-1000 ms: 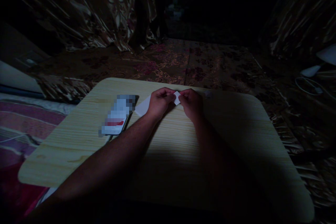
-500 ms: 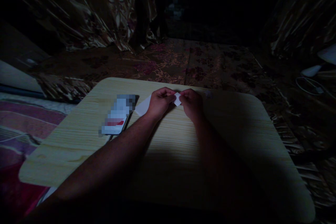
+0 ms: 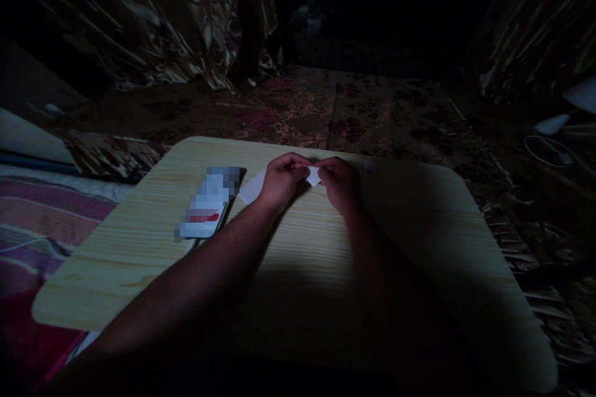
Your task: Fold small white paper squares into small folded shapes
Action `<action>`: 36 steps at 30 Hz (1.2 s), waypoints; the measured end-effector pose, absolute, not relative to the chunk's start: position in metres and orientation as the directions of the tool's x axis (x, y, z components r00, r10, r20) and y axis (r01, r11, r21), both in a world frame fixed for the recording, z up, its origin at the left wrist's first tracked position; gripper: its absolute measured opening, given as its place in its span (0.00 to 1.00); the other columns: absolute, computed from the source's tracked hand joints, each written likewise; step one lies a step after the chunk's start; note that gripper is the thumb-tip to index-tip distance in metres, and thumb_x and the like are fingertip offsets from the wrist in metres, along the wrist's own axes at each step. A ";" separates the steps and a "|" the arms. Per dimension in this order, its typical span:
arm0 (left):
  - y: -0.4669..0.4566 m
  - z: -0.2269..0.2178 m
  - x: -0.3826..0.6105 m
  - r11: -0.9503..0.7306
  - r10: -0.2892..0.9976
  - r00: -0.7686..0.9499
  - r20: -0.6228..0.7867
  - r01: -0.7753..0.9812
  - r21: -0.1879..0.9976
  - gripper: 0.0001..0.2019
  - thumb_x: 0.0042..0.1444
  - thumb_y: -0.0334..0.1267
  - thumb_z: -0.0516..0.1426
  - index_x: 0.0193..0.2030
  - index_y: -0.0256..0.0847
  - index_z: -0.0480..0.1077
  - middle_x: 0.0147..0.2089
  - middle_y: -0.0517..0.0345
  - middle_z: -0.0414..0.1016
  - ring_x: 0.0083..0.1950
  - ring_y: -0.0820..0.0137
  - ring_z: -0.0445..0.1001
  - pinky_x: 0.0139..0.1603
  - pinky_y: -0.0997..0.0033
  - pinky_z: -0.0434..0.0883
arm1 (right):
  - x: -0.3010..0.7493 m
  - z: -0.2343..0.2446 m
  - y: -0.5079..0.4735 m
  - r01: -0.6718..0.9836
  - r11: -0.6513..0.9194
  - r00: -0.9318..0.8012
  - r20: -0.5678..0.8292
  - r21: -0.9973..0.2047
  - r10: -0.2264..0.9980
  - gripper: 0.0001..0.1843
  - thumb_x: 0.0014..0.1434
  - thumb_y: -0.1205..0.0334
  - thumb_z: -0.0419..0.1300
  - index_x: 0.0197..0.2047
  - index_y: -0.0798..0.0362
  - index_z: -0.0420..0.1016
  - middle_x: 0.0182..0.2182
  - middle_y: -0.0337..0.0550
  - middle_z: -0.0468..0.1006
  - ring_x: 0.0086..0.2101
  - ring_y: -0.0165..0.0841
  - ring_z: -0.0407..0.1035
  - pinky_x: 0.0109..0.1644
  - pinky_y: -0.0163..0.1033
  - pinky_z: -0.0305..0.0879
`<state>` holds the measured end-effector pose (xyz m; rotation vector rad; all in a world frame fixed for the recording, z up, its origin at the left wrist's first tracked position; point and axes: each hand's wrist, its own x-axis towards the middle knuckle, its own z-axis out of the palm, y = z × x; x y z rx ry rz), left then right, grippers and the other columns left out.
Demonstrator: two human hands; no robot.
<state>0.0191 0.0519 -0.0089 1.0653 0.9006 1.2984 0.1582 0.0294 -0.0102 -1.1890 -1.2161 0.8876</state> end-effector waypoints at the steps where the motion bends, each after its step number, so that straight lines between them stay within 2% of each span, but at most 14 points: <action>1: 0.052 -0.009 0.019 -0.029 0.994 0.089 0.058 -0.298 0.954 0.05 0.42 0.30 0.63 0.29 0.39 0.76 0.21 0.63 0.71 0.21 0.76 0.65 0.24 0.75 0.61 | 0.159 -0.011 0.029 0.084 0.204 0.169 0.216 -0.975 0.962 0.06 0.51 0.59 0.63 0.34 0.49 0.79 0.25 0.36 0.80 0.28 0.32 0.74 0.33 0.38 0.73; 12: 0.055 -0.010 0.018 0.011 0.992 0.117 0.035 -0.369 0.929 0.05 0.41 0.31 0.64 0.27 0.38 0.75 0.22 0.61 0.73 0.22 0.74 0.67 0.25 0.74 0.63 | 0.161 -0.011 0.029 0.048 0.227 0.166 0.231 -0.973 0.959 0.03 0.50 0.62 0.64 0.29 0.50 0.79 0.23 0.36 0.79 0.25 0.31 0.73 0.31 0.37 0.70; 19: 0.054 -0.009 0.017 -0.014 0.990 0.133 0.053 -0.282 0.959 0.10 0.41 0.35 0.68 0.30 0.38 0.74 0.23 0.61 0.75 0.23 0.75 0.68 0.25 0.75 0.64 | 0.162 -0.012 0.031 0.115 0.203 0.186 0.221 -0.972 0.957 0.05 0.50 0.61 0.64 0.31 0.52 0.79 0.23 0.35 0.78 0.25 0.31 0.74 0.31 0.36 0.69; 21: 0.054 -0.010 0.016 -0.028 0.990 0.123 0.064 -0.274 0.961 0.11 0.41 0.34 0.69 0.32 0.38 0.74 0.24 0.62 0.74 0.22 0.76 0.68 0.25 0.75 0.63 | 0.162 -0.013 0.031 0.085 0.215 0.189 0.227 -0.973 0.955 0.08 0.48 0.61 0.64 0.35 0.51 0.79 0.24 0.34 0.78 0.24 0.30 0.73 0.30 0.36 0.69; 24: 0.053 -0.012 0.017 -0.046 0.993 0.091 0.075 -0.288 0.957 0.11 0.42 0.33 0.68 0.34 0.39 0.74 0.26 0.63 0.75 0.23 0.77 0.68 0.26 0.75 0.64 | 0.161 -0.014 0.033 0.035 0.213 0.199 0.216 -0.976 0.956 0.20 0.46 0.62 0.66 0.45 0.50 0.77 0.25 0.32 0.79 0.23 0.30 0.73 0.28 0.35 0.69; 27: 0.053 -0.012 0.017 -0.065 0.993 0.076 0.091 -0.293 0.954 0.12 0.42 0.33 0.68 0.36 0.39 0.74 0.28 0.63 0.76 0.24 0.77 0.69 0.27 0.75 0.66 | 0.161 -0.016 0.036 0.006 0.178 0.210 0.175 -0.984 0.962 0.24 0.45 0.61 0.67 0.48 0.51 0.75 0.27 0.34 0.80 0.24 0.31 0.74 0.29 0.36 0.71; 31: 0.053 -0.012 0.018 -0.079 0.993 0.065 0.101 -0.278 0.957 0.12 0.43 0.34 0.68 0.35 0.39 0.74 0.28 0.62 0.77 0.25 0.76 0.70 0.27 0.75 0.66 | 0.160 -0.017 0.037 0.007 0.136 0.202 0.135 -0.991 0.970 0.22 0.45 0.58 0.67 0.44 0.53 0.76 0.29 0.38 0.82 0.25 0.32 0.74 0.29 0.37 0.71; 36: 0.053 -0.012 0.017 -0.082 0.991 0.078 0.107 -0.280 0.957 0.12 0.43 0.34 0.68 0.35 0.39 0.74 0.28 0.62 0.76 0.26 0.76 0.71 0.28 0.75 0.66 | 0.161 -0.014 0.036 0.074 0.139 0.194 0.151 -0.988 0.969 0.15 0.48 0.55 0.66 0.38 0.54 0.77 0.26 0.40 0.81 0.24 0.32 0.74 0.29 0.37 0.71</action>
